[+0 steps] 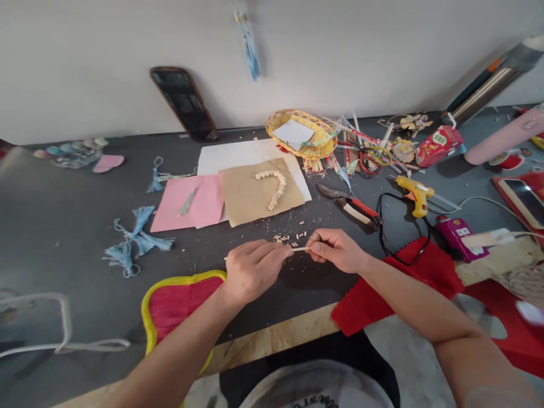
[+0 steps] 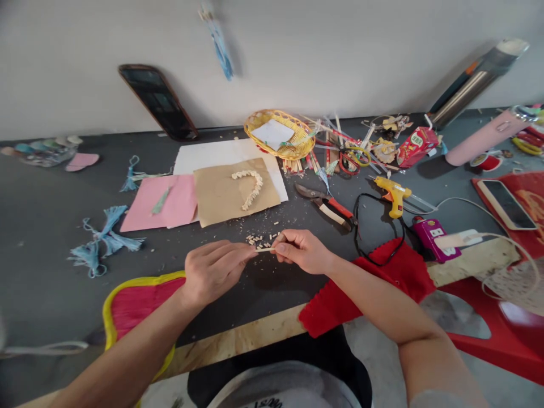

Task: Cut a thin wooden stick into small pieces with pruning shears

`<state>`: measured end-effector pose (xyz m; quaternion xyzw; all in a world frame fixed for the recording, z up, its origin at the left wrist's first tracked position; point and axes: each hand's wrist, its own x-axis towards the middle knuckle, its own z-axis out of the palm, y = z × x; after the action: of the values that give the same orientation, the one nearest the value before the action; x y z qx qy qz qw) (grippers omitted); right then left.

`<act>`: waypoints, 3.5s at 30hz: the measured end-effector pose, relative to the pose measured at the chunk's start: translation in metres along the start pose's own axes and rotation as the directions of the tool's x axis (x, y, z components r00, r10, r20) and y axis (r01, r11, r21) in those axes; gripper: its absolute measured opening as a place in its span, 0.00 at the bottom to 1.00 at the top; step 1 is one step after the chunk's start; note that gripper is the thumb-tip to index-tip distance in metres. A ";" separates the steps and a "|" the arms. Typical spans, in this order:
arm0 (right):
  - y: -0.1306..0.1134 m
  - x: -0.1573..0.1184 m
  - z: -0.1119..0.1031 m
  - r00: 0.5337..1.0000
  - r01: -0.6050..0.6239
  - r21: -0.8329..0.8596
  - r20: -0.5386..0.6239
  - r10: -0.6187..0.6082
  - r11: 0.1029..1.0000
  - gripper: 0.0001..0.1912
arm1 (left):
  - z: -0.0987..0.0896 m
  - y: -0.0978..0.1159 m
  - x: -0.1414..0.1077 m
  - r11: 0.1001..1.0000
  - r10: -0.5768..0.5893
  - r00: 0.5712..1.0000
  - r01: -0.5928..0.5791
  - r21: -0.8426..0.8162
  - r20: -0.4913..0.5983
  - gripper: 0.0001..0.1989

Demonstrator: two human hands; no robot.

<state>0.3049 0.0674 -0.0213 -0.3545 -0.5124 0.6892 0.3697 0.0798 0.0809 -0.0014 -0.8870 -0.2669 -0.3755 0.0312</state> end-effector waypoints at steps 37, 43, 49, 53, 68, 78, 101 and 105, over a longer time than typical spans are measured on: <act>-0.011 -0.007 -0.087 0.843 -0.356 -0.934 -0.313 -0.437 -0.019 0.10 | 0.007 -0.013 -0.004 0.956 -0.289 0.957 0.288 -0.058 -0.007 0.07; -0.026 -0.006 -0.081 0.767 -0.328 -0.878 -0.464 -0.444 0.349 0.14 | 0.006 -0.013 -0.003 0.942 -0.323 0.946 0.321 -0.101 -0.004 0.07; -0.035 -0.007 -0.062 0.855 0.029 -0.269 -0.492 -0.163 0.963 0.18 | 0.003 -0.013 0.001 0.946 -0.307 0.952 0.307 -0.103 0.016 0.06; -0.033 -0.008 -0.051 0.960 0.027 0.113 -0.279 0.006 0.993 0.19 | 0.001 -0.011 0.001 0.931 -0.337 0.941 0.332 -0.153 -0.005 0.05; -0.018 -0.010 -0.025 0.903 0.214 -0.867 0.001 -0.430 0.449 0.14 | 0.000 0.002 0.004 0.328 -0.787 0.600 0.605 -0.726 0.144 0.12; -0.009 -0.006 -0.025 0.883 0.225 -0.940 0.086 -0.461 0.257 0.16 | 0.003 -0.003 0.007 0.001 -0.810 0.484 0.565 -0.825 0.331 0.12; -0.004 -0.004 -0.022 0.838 0.270 -0.958 0.184 -0.514 0.097 0.23 | 0.004 -0.001 0.003 -0.006 -0.724 0.538 0.621 -0.784 0.432 0.12; -0.004 -0.005 -0.023 0.852 0.254 -0.966 0.202 -0.484 0.045 0.23 | 0.004 -0.001 0.003 0.016 -0.720 0.544 0.633 -0.774 0.430 0.12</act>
<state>0.3281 0.0738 -0.0223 -0.4213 -0.8677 0.0390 0.2608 0.0839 0.0840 -0.0019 -0.5043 -0.4169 -0.4572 -0.6024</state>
